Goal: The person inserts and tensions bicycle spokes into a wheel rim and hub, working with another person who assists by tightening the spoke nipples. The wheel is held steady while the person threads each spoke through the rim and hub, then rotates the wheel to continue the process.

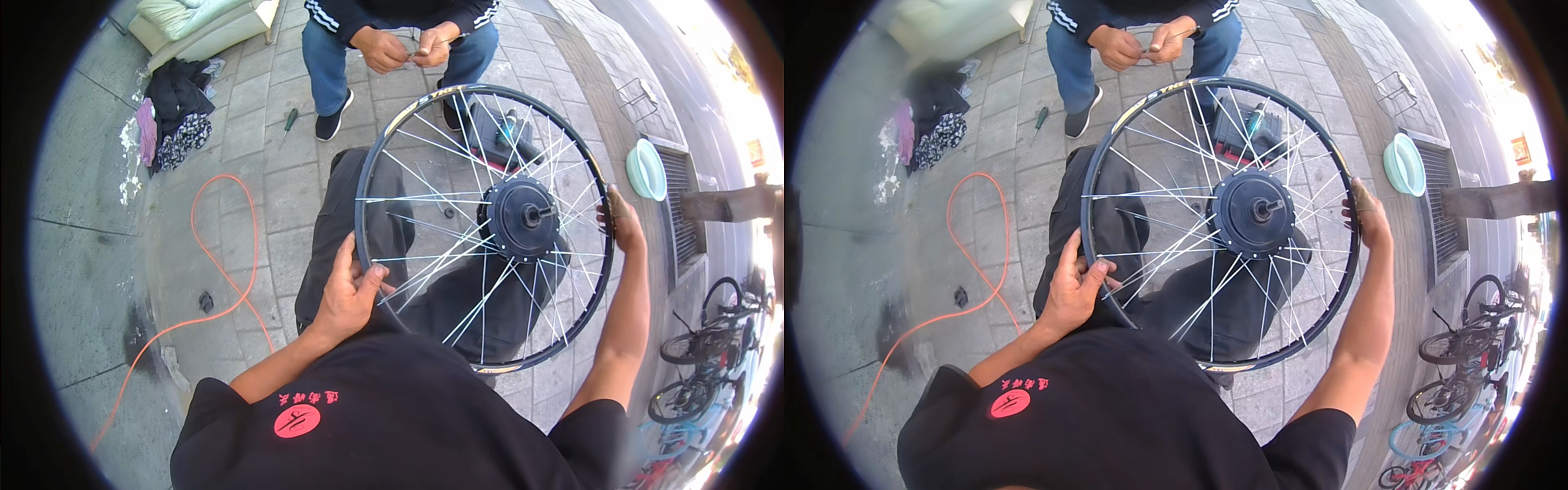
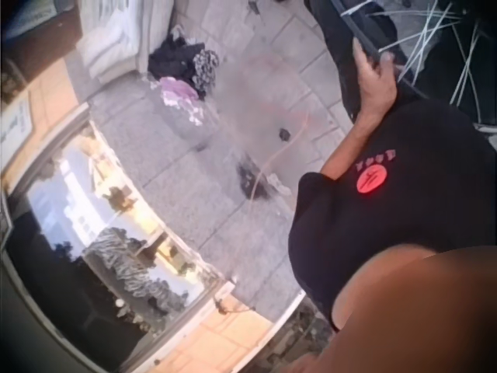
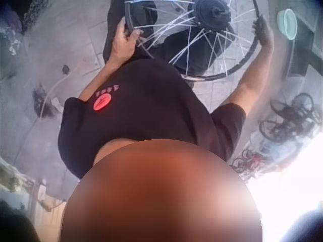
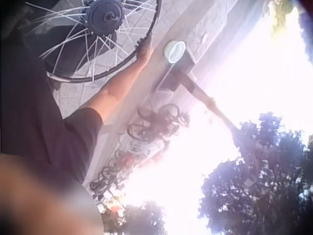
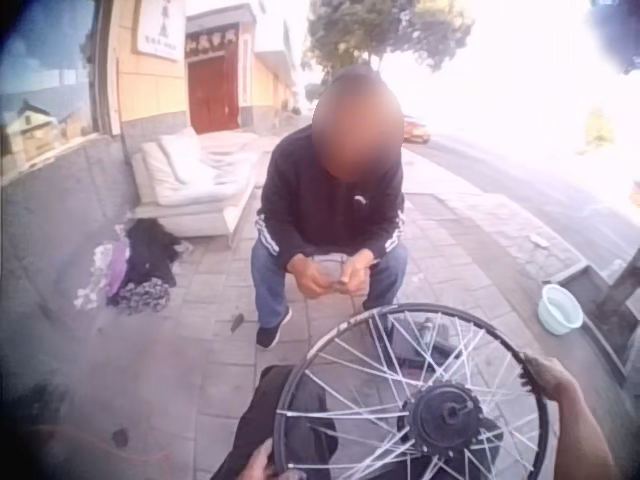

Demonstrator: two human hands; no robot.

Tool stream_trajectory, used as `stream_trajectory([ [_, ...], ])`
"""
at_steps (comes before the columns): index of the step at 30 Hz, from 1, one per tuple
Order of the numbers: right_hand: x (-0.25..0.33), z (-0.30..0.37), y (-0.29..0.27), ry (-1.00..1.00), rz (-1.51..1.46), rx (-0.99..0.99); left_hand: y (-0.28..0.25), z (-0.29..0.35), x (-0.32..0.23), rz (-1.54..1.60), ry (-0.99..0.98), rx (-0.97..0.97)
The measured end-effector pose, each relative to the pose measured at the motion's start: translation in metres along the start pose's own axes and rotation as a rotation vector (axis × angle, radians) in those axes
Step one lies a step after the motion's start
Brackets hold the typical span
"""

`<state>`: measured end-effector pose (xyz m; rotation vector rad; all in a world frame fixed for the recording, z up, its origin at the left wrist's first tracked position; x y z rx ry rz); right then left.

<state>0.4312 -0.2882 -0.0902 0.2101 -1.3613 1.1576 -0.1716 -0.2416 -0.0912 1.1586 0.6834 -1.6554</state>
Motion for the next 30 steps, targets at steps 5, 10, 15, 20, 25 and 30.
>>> stream_trajectory([
  [5,-0.014,0.010,-0.017,-0.087,0.189,-0.176,0.002,-0.016,-0.011,0.041,-0.029,0.068],
  [10,-0.048,0.022,-0.063,-0.088,0.028,-0.337,0.001,-0.072,-0.057,-0.099,0.017,0.108],
  [15,-0.036,0.086,-0.056,0.080,-0.195,-0.427,-0.015,-0.133,-0.122,-0.078,-0.056,0.038],
  [20,-0.078,0.148,-0.018,0.119,-0.477,-0.447,-0.027,-0.188,-0.146,-0.236,-0.094,-0.008],
  [25,-0.112,0.206,0.040,0.142,-0.552,-0.385,-0.052,-0.215,-0.125,-0.519,0.054,-0.058],
  [30,-0.124,0.243,0.047,0.186,-0.384,-0.395,-0.055,-0.203,-0.107,-0.667,0.154,-0.144],
])
Point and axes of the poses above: each hand's wrist, its own z-axis away from the middle knuckle, its own y-axis out of the palm, x = y × z, the point moved 9 cm from there along -z, towards the middle knuckle, and after that the axes turned 12 degrees about -y, right-handed, at the moved point
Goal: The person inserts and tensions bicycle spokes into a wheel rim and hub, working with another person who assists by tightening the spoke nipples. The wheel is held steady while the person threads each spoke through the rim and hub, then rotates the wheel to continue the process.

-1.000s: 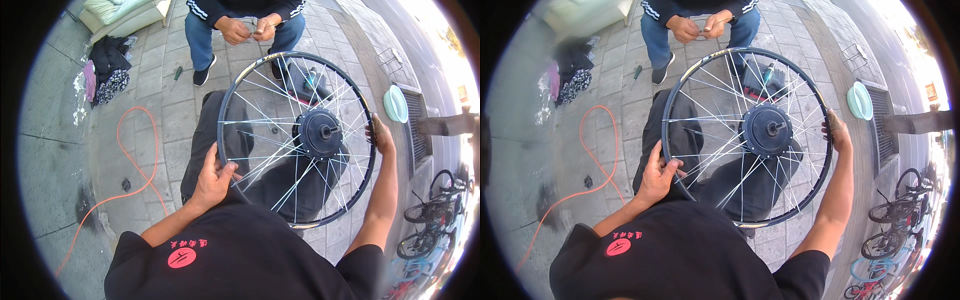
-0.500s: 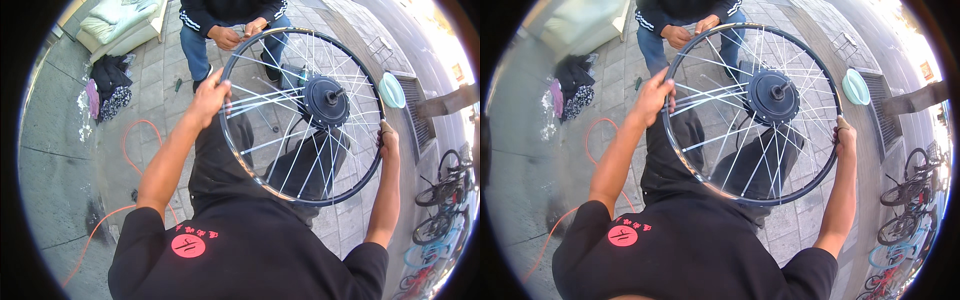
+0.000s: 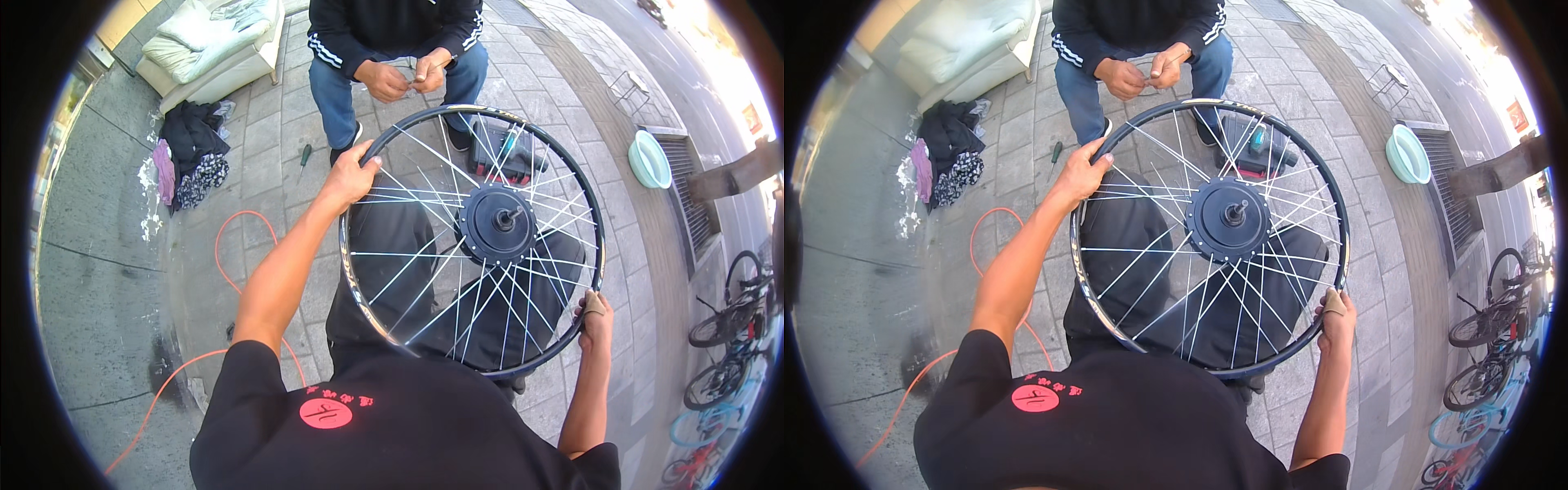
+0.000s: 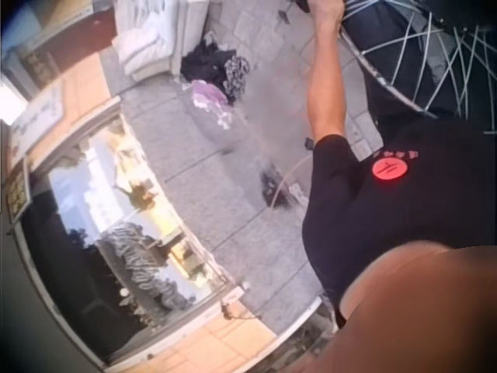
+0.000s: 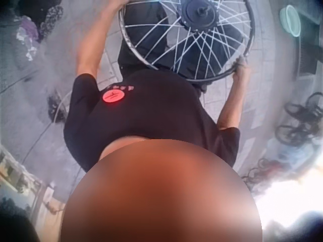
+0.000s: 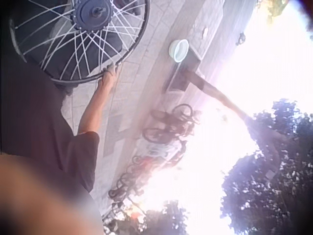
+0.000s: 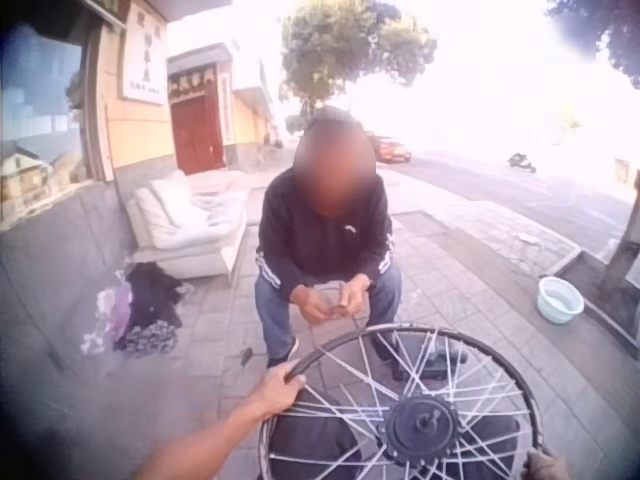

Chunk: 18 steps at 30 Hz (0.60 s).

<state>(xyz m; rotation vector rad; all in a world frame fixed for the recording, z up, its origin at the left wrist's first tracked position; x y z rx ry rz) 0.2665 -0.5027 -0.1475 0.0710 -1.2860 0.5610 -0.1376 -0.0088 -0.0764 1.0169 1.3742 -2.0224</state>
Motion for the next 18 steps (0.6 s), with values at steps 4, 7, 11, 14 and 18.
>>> stream_trajectory([
  [4,0.062,-0.025,0.005,-0.238,0.585,0.189,-0.006,0.000,0.004,-0.103,0.099,-0.118],
  [7,0.161,-0.027,0.057,-0.683,0.765,0.178,-0.007,0.003,0.004,-0.201,0.065,-0.112],
  [11,0.252,-0.007,0.199,-0.869,0.605,0.542,-0.014,0.014,-0.025,-0.434,-0.057,-0.040],
  [14,0.263,0.007,0.306,-0.856,0.677,0.913,-0.014,0.008,-0.020,-0.350,0.055,-0.075],
  [18,0.239,0.035,0.389,-0.930,0.892,1.185,-0.012,0.006,-0.016,-0.313,0.175,-0.129],
])
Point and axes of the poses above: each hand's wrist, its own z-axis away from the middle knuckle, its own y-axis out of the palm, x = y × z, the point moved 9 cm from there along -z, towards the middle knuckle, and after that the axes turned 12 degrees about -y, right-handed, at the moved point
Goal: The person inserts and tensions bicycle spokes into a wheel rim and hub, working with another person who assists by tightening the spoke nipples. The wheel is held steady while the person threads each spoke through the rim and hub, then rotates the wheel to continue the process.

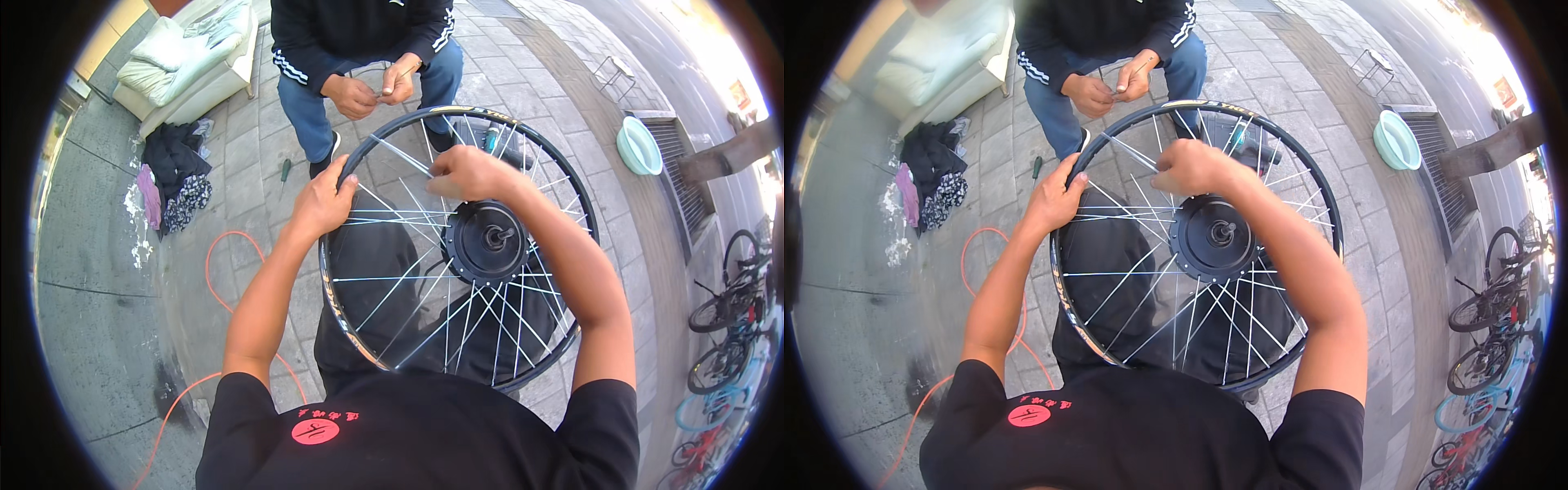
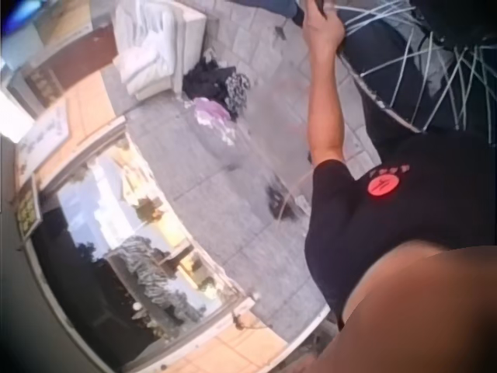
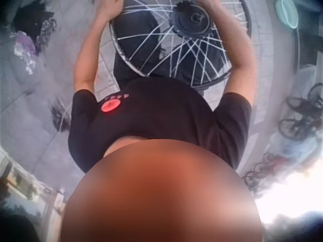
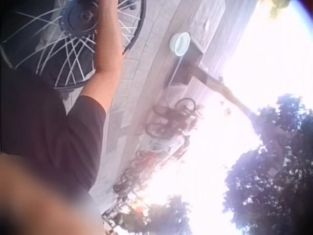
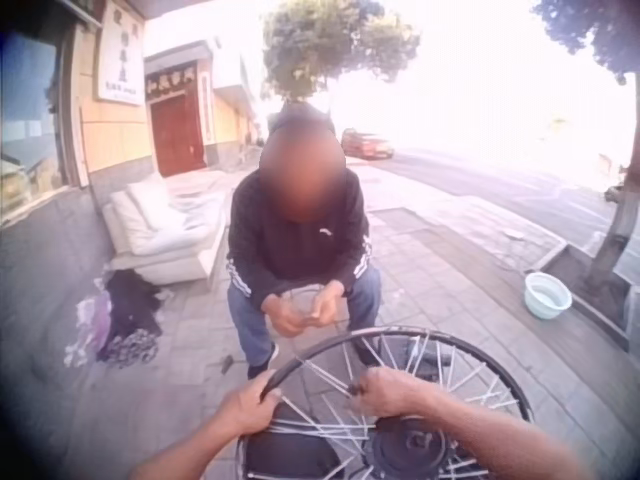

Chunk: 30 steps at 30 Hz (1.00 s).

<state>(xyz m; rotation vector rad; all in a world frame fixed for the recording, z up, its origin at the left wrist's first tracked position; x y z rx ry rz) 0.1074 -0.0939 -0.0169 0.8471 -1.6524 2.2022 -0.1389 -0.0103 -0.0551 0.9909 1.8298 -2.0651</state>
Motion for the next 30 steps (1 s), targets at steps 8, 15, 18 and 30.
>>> stream_trajectory([
  [8,-0.057,0.055,-0.019,0.464,-0.429,-0.398,-0.007,0.008,0.000,0.044,-0.009,-0.005],
  [15,-0.049,0.038,-0.026,0.204,-0.506,-0.295,-0.031,0.025,-0.049,-0.201,0.178,-0.217],
  [18,-0.019,0.030,-0.035,0.163,-0.404,-0.229,-0.037,0.031,-0.089,-0.170,0.514,-0.243],
  [30,-0.019,0.031,-0.038,-0.016,-0.406,-0.133,0.068,0.013,-0.104,1.083,-0.430,0.688],
])
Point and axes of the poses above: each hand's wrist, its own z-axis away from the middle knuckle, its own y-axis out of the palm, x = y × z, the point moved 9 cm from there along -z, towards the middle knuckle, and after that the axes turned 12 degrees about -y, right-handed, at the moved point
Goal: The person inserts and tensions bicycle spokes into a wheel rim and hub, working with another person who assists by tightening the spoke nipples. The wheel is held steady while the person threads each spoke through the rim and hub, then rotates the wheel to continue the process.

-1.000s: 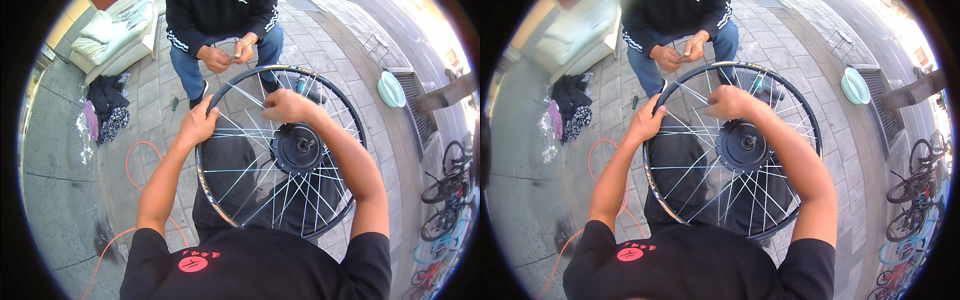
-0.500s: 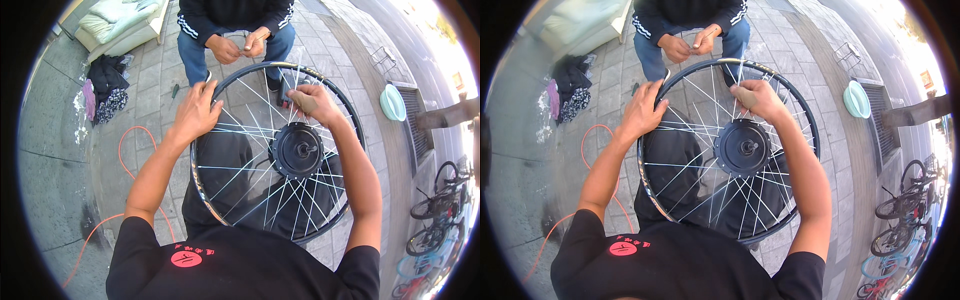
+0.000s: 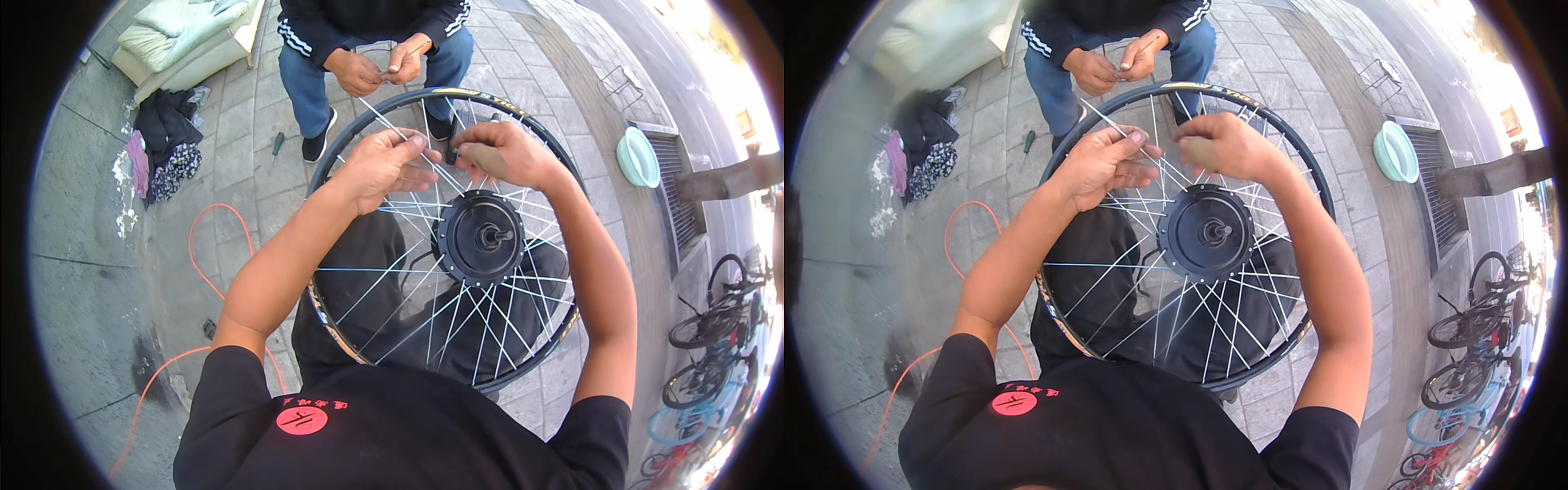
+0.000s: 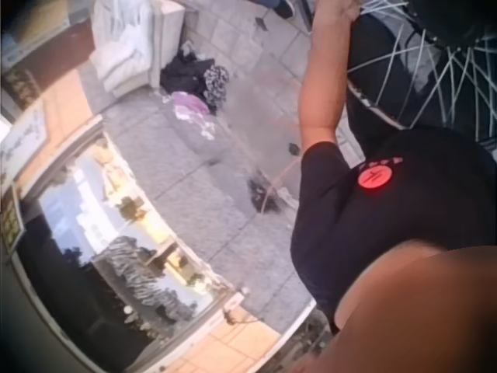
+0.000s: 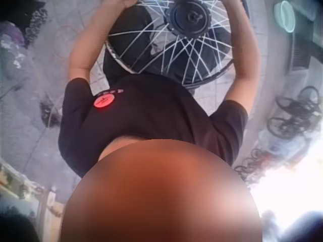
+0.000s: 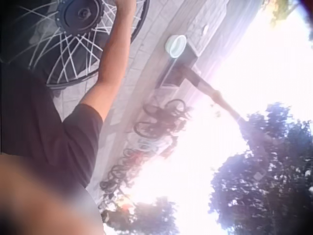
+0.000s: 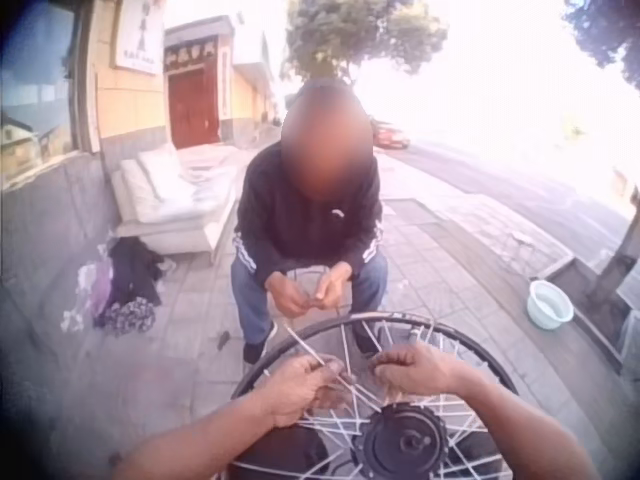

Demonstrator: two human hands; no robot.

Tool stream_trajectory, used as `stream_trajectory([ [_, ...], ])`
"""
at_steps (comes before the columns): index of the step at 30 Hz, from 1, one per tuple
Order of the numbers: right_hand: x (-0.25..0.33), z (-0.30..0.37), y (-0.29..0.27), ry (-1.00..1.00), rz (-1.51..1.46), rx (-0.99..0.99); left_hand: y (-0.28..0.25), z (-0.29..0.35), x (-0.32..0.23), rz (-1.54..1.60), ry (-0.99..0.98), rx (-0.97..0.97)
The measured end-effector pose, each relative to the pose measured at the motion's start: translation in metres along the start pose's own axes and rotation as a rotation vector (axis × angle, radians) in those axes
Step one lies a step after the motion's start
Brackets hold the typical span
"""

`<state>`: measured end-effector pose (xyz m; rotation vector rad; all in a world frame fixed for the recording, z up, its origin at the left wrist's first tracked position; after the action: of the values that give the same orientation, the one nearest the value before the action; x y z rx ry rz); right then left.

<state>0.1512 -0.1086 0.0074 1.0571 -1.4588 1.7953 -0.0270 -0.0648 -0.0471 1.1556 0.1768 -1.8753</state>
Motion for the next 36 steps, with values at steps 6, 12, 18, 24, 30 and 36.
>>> stream_trajectory([
  [6,-0.042,0.035,-0.030,0.085,0.036,-0.100,0.058,-0.023,-0.052,-0.488,0.327,0.063],
  [12,-0.033,0.051,-0.054,0.069,0.396,-0.252,0.103,-0.071,-0.041,-0.820,0.323,0.147],
  [18,-0.042,0.081,-0.044,-0.041,0.442,-0.028,0.082,-0.063,-0.022,-0.811,0.105,0.196],
  [24,-0.044,0.057,-0.038,-0.103,0.737,0.184,0.095,-0.050,-0.013,-1.050,0.203,0.171],
  [30,0.004,0.020,-0.033,-0.537,1.046,-0.206,0.071,-0.035,0.003,-0.376,0.020,0.328],
  [36,-0.012,-0.019,-0.024,-0.292,0.396,-0.172,0.066,-0.047,0.015,0.007,-0.124,0.362],
])
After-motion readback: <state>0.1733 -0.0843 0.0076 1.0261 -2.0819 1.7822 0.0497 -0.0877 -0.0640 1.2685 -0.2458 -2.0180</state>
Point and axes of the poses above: each hand's wrist, its own z-axis away from the middle knuckle, its own y-axis out of the palm, x = y × z, the point moved 9 cm from there along -z, towards the middle knuckle, and after that the axes turned 12 degrees about -y, right-handed, at the moved point
